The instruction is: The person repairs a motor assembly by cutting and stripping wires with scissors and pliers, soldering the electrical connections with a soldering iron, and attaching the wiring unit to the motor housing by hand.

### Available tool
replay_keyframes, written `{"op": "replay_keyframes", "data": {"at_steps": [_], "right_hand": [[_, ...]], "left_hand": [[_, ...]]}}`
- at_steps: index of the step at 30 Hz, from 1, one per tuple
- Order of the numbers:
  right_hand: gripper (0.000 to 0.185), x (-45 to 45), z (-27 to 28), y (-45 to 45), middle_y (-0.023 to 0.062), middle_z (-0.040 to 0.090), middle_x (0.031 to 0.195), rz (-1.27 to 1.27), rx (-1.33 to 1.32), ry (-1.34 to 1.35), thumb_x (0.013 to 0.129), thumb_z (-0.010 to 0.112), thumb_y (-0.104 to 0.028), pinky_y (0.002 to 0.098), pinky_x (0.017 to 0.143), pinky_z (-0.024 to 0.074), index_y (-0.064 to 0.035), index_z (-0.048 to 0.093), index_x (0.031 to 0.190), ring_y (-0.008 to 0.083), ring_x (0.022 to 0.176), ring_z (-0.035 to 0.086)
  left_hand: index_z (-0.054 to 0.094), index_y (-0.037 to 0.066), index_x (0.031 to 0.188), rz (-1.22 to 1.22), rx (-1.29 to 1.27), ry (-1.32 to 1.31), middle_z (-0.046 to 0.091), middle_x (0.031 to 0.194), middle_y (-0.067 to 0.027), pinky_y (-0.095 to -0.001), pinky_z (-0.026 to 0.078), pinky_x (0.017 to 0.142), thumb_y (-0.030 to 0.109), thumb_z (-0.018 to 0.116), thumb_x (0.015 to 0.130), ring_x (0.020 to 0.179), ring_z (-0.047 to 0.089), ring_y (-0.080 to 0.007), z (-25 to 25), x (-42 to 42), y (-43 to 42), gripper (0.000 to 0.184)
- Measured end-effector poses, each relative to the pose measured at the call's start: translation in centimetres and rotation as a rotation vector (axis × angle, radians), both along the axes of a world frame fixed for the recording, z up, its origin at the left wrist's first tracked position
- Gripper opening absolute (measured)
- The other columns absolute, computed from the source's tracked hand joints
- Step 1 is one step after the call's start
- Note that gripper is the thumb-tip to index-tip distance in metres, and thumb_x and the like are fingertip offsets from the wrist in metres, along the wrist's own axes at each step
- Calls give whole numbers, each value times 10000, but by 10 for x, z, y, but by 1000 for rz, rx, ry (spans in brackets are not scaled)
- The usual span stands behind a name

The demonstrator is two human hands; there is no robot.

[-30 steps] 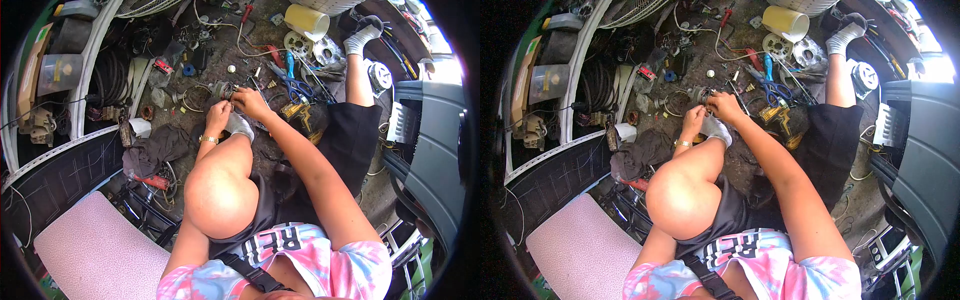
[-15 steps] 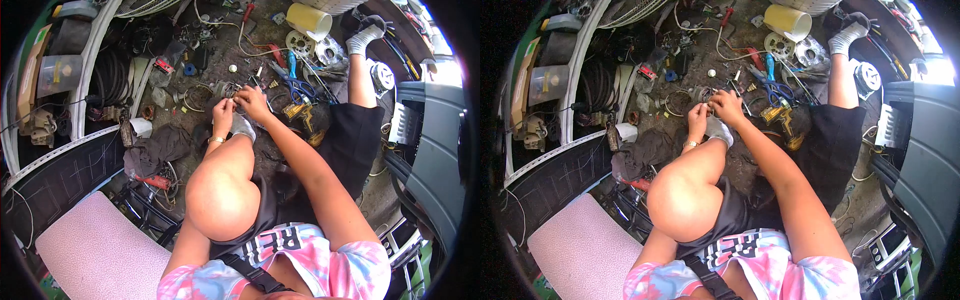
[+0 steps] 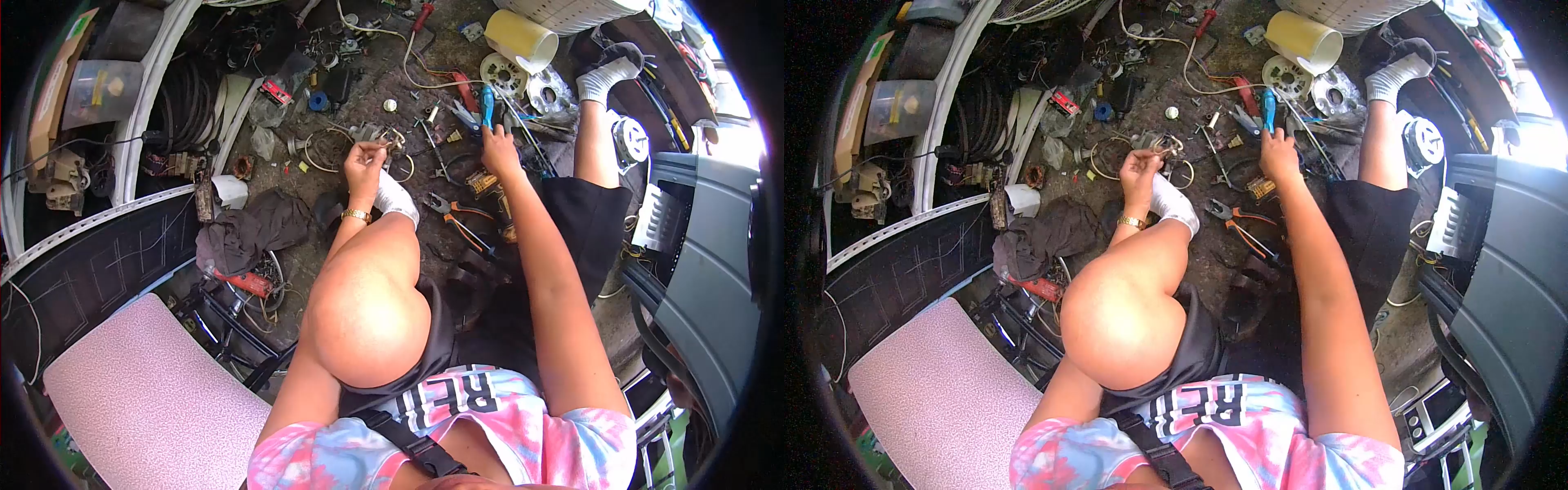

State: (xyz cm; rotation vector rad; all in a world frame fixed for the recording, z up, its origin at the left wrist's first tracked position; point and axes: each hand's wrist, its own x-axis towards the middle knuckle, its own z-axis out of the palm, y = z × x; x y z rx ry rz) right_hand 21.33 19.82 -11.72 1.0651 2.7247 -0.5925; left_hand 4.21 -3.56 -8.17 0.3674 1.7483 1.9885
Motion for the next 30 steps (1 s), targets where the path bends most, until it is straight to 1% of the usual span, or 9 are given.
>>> {"op": "replay_keyframes", "data": {"at_steps": [5, 7, 11, 13, 15, 18, 21, 27, 30], "right_hand": [[539, 2, 4, 13, 253, 531, 1175, 18, -194, 40, 783, 576, -4, 461, 885, 508, -43, 499, 1315, 392, 1097, 571], [640, 5, 20, 12, 250, 527, 1199, -24, -251, 268, 708, 624, 41, 455, 925, 477, -40, 481, 1327, 388, 1115, 561], [685, 1, 93, -17, 164, 553, 1161, 132, -377, 541, 618, 835, -130, 448, 894, 481, -78, 540, 1233, 386, 1088, 561], [755, -6, 106, -42, 131, 555, 1121, 224, -224, 386, 557, 887, -248, 446, 859, 491, -108, 548, 1217, 361, 1063, 569], [741, -13, 99, -58, 111, 549, 1066, 259, -152, 414, 558, 884, -272, 440, 832, 503, -120, 560, 1208, 343, 1021, 578], [664, -22, 90, -71, 104, 549, 1045, 301, -141, 425, 583, 782, -69, 434, 804, 512, -120, 579, 1213, 336, 985, 581], [688, -28, 88, -78, 107, 550, 1053, 282, -86, 458, 570, 722, -4, 428, 796, 514, -121, 576, 1232, 335, 964, 581], [687, -27, 95, -77, 107, 531, 1042, 108, -57, 580, 603, 800, -126, 433, 803, 494, -131, 569, 1250, 332, 987, 558], [682, -27, 89, -76, 106, 537, 1072, 299, -81, 446, 595, 757, -65, 429, 800, 501, -147, 575, 1248, 327, 993, 564]], "left_hand": [[627, -7, 1016, -44, -90, 17, 687, 966, -73, -247, 542, 721, -65, 635, 854, 848, 644, -113, -6, 0, 3, 173], [631, -23, 1063, 61, -27, -210, 683, 986, -82, -271, 569, 758, -54, 638, 865, 887, 668, -147, 2, 0, 5, 201], [633, -33, 1083, 30, -87, -295, 678, 988, -80, -295, 585, 784, -25, 641, 884, 907, 678, -169, -7, -5, 3, 200], [640, -32, 1066, 15, -43, -351, 677, 989, -78, -296, 585, 780, 7, 646, 897, 887, 676, -163, -5, -6, 4, 174], [643, -27, 1037, 20, -17, -369, 677, 974, -74, -298, 586, 774, 10, 651, 895, 864, 674, -159, -9, -6, 3, 147], [644, -18, 984, 8, 4, -377, 675, 946, -67, -302, 587, 763, 10, 654, 893, 821, 669, -150, -16, -11, 1, 95], [628, -16, 933, 19, -28, -368, 665, 912, -61, -297, 589, 745, -2, 643, 895, 777, 657, -139, -10, -8, 0, 43], [636, -26, 972, 91, -68, -391, 667, 935, -76, -282, 590, 736, -5, 643, 894, 779, 648, -138, -5, -8, 4, 81], [644, -38, 1039, 32, -53, -378, 673, 969, -86, -284, 589, 739, -2, 638, 899, 801, 653, -143, -13, -8, 3, 145]]}}
